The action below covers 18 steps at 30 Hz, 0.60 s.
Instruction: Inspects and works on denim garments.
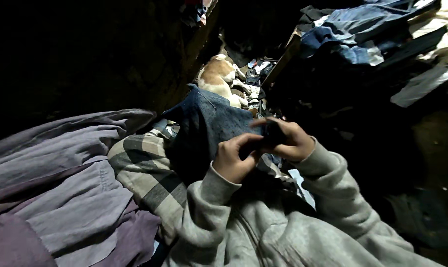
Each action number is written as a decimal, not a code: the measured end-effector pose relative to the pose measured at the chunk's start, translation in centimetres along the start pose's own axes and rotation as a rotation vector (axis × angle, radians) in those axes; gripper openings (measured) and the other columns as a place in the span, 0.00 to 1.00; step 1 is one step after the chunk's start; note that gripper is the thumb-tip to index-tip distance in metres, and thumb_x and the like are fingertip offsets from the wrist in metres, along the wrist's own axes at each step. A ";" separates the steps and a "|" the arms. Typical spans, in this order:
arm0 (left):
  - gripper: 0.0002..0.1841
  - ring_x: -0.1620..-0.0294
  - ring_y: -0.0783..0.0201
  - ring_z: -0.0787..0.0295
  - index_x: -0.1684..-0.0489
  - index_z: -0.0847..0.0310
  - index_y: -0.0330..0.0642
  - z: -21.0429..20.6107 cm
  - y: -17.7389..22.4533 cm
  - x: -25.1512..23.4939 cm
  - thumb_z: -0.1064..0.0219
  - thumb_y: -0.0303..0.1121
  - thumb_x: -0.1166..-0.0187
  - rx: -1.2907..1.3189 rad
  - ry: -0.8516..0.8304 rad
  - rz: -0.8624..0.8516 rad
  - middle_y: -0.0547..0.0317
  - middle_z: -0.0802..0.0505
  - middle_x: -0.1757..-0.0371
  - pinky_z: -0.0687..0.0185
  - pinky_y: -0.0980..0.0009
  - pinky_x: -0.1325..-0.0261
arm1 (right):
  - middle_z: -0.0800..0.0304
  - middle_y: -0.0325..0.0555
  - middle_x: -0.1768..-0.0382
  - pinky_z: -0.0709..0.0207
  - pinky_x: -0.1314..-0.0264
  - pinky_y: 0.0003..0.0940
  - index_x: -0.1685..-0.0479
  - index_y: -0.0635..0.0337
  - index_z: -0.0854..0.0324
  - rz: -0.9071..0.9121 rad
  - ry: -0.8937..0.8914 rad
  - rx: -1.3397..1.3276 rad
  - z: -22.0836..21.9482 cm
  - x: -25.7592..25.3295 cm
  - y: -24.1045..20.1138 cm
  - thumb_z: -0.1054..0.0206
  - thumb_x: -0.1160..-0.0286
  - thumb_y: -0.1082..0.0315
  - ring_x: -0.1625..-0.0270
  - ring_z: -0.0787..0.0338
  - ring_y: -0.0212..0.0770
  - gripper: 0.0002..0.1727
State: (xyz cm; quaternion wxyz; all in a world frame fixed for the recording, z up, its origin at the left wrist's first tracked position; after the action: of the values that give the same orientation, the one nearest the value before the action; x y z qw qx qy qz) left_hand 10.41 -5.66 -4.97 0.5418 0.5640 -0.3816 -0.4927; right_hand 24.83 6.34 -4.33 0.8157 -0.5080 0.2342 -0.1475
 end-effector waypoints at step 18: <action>0.07 0.75 0.88 0.20 0.72 0.13 0.40 9.3 -2.2 2.7 0.28 0.31 0.24 -0.164 0.259 0.342 0.75 0.13 0.78 0.21 0.85 0.65 | 0.24 0.21 0.84 0.36 0.84 0.15 0.65 0.51 0.21 -0.541 0.532 -0.160 6.2 -3.5 5.3 0.35 0.19 0.68 0.87 0.34 0.16 0.05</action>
State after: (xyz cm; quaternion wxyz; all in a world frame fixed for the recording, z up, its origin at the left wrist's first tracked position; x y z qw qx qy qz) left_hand 1.72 -10.17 -6.87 0.7061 0.5035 -0.3575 -0.3464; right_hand 25.19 15.06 -5.98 0.6157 -0.5575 0.3060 -0.4653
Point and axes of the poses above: each hand's wrist, its own x-axis away from the middle knuckle, its own z-axis out of the back of the hand, y = z × x, the point moved 2 cm from there along -x, towards the middle knuckle
